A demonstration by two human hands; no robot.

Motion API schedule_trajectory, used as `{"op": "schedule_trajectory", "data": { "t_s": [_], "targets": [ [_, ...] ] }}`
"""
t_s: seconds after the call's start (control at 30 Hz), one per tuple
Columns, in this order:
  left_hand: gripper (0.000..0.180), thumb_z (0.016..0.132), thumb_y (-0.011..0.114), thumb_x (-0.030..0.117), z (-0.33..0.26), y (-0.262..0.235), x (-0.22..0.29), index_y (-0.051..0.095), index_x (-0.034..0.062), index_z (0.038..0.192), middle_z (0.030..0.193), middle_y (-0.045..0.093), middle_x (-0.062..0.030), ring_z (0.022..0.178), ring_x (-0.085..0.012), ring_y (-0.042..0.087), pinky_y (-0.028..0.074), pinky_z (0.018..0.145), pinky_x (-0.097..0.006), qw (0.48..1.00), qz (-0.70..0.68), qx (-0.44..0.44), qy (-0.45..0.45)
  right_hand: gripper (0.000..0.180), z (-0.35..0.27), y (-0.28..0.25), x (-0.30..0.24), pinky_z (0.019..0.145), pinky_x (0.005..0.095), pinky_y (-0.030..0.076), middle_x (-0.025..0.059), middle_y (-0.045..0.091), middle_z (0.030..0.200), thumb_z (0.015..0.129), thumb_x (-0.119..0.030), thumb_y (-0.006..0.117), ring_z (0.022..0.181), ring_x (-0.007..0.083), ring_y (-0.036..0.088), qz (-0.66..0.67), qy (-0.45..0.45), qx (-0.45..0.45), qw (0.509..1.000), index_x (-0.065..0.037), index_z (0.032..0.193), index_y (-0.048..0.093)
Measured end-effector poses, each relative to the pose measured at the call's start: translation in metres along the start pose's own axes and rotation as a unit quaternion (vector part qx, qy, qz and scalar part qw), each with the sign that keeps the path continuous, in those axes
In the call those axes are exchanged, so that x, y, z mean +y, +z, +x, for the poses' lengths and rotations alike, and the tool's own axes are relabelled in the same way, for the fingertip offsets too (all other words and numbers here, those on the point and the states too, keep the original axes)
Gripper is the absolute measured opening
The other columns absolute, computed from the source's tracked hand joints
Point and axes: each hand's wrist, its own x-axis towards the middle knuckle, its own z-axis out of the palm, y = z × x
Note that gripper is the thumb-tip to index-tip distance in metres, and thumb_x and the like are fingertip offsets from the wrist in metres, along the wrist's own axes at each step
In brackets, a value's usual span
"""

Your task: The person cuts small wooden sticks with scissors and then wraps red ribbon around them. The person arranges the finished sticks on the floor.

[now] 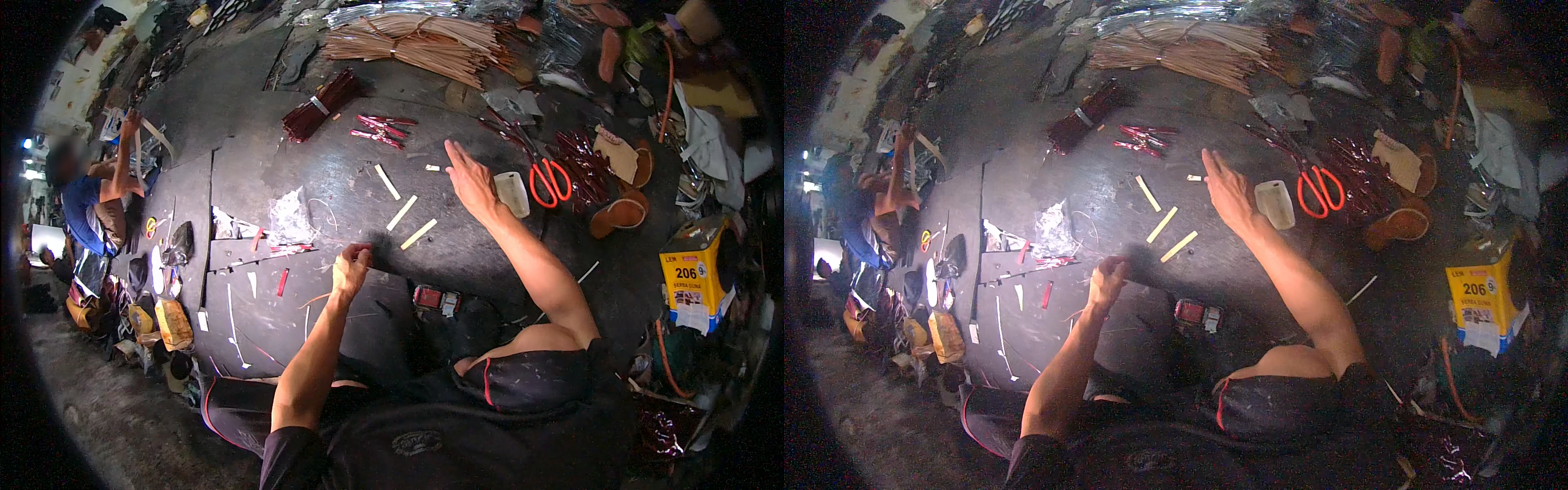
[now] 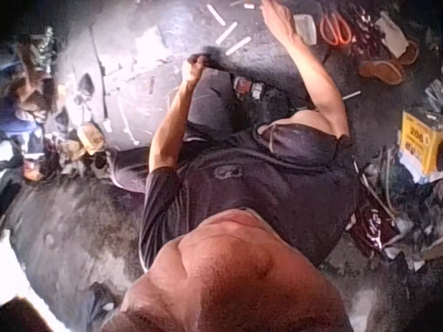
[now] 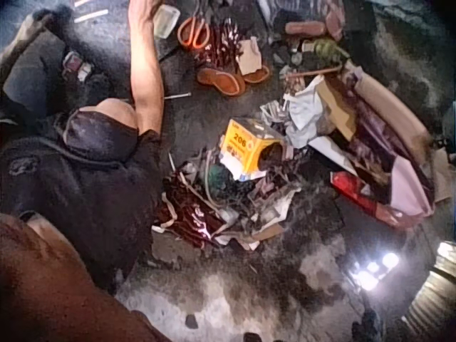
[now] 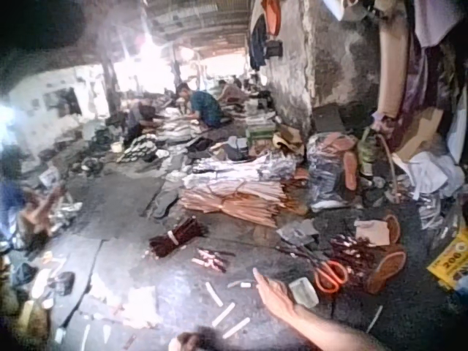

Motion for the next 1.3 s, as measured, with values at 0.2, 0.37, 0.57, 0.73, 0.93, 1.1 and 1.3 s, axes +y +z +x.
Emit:
{"op": "schedule_trajectory", "data": {
  "t_s": [0.2, 0.37, 0.57, 0.73, 0.93, 1.1, 1.3],
  "targets": [
    [0.037, 0.096, 0.057, 0.026, -0.024, -0.046, 0.059, 0.064, 0.0018, 0.123, 0.1, 0.072, -0.0152, 0.089, -0.0208, 0.069, 0.055, 0.081, -0.034, 0.988, 0.093, -0.121, 0.027, 0.042, -0.011, 0.083, -0.044, 0.081, 0.0449, 0.051, 0.0149, 0.065, 0.103, 0.091, -0.02, 0.064, 0.099, 0.0325, 0.061, 0.014, -0.025, -0.126, 0.992, -0.002, 0.128, 0.056],
    [0.037, 0.099, 0.055, 0.025, -0.045, -0.066, 0.082, 0.06, 0.0015, 0.127, 0.107, 0.07, -0.0164, 0.097, -0.023, 0.068, 0.055, 0.085, -0.035, 0.992, -0.035, -0.109, 0.044, 0.047, -0.018, 0.113, -0.066, 0.088, 0.0477, 0.04, 0.0109, 0.066, 0.103, 0.087, -0.011, 0.061, 0.1, 0.0286, 0.059, -0.033, -0.007, -0.147, 0.989, -0.005, 0.133, 0.052],
    [0.037, 0.101, 0.052, 0.023, -0.069, -0.056, 0.066, 0.058, 0.0001, 0.129, 0.111, 0.068, -0.0159, 0.102, -0.0223, 0.066, 0.052, 0.09, -0.034, 0.986, -0.131, -0.099, -0.025, 0.063, -0.024, 0.121, -0.067, 0.082, 0.0465, 0.037, 0.01, 0.061, 0.098, 0.079, -0.004, 0.065, 0.091, 0.0288, 0.056, 0.071, 0.038, -0.046, 0.996, -0.006, 0.138, 0.045],
    [0.035, 0.102, 0.053, 0.023, -0.092, -0.068, 0.108, 0.059, 0.0023, 0.129, 0.113, 0.068, -0.0164, 0.107, -0.0224, 0.065, 0.051, 0.093, -0.034, 0.987, -0.093, -0.135, 0.009, 0.069, 0.015, 0.094, -0.046, 0.072, 0.0375, 0.051, 0.0084, 0.062, 0.083, 0.08, 0.001, 0.065, 0.077, 0.0234, 0.064, 0.27, 0.073, -0.084, 0.956, -0.008, 0.144, 0.04],
    [0.03, 0.097, 0.062, 0.014, -0.145, -0.129, 0.169, 0.062, 0.0024, 0.124, 0.111, 0.07, -0.0141, 0.106, -0.0224, 0.067, 0.052, 0.091, -0.036, 0.988, 0.06, -0.112, 0.088, 0.063, 0.057, 0.055, -0.035, 0.071, 0.0328, 0.05, 0.0061, 0.061, 0.085, 0.086, 0.002, 0.061, 0.076, 0.0181, 0.061, 0.29, 0.032, -0.208, 0.934, -0.012, 0.144, 0.041],
    [0.03, 0.089, 0.069, 0.012, -0.157, -0.18, 0.19, 0.065, 0.0032, 0.118, 0.105, 0.069, -0.0158, 0.099, -0.0274, 0.07, 0.054, 0.085, -0.037, 0.963, 0.201, -0.098, 0.151, 0.061, 0.069, 0.066, -0.034, 0.075, 0.0375, 0.049, 0.0083, 0.064, 0.089, 0.085, 0.002, 0.058, 0.083, 0.0235, 0.063, 0.266, -0.019, -0.389, 0.882, -0.012, 0.143, 0.044],
    [0.032, 0.091, 0.068, 0.016, -0.122, -0.204, 0.183, 0.064, 0.0052, 0.12, 0.107, 0.068, -0.0162, 0.097, -0.0291, 0.069, 0.054, 0.085, -0.039, 0.927, 0.32, -0.101, 0.166, 0.056, 0.076, 0.082, -0.032, 0.083, 0.0454, 0.05, 0.0178, 0.066, 0.103, 0.087, 0.003, 0.054, 0.096, 0.0355, 0.064, 0.174, -0.06, -0.393, 0.901, -0.009, 0.141, 0.046]
  ]
}}
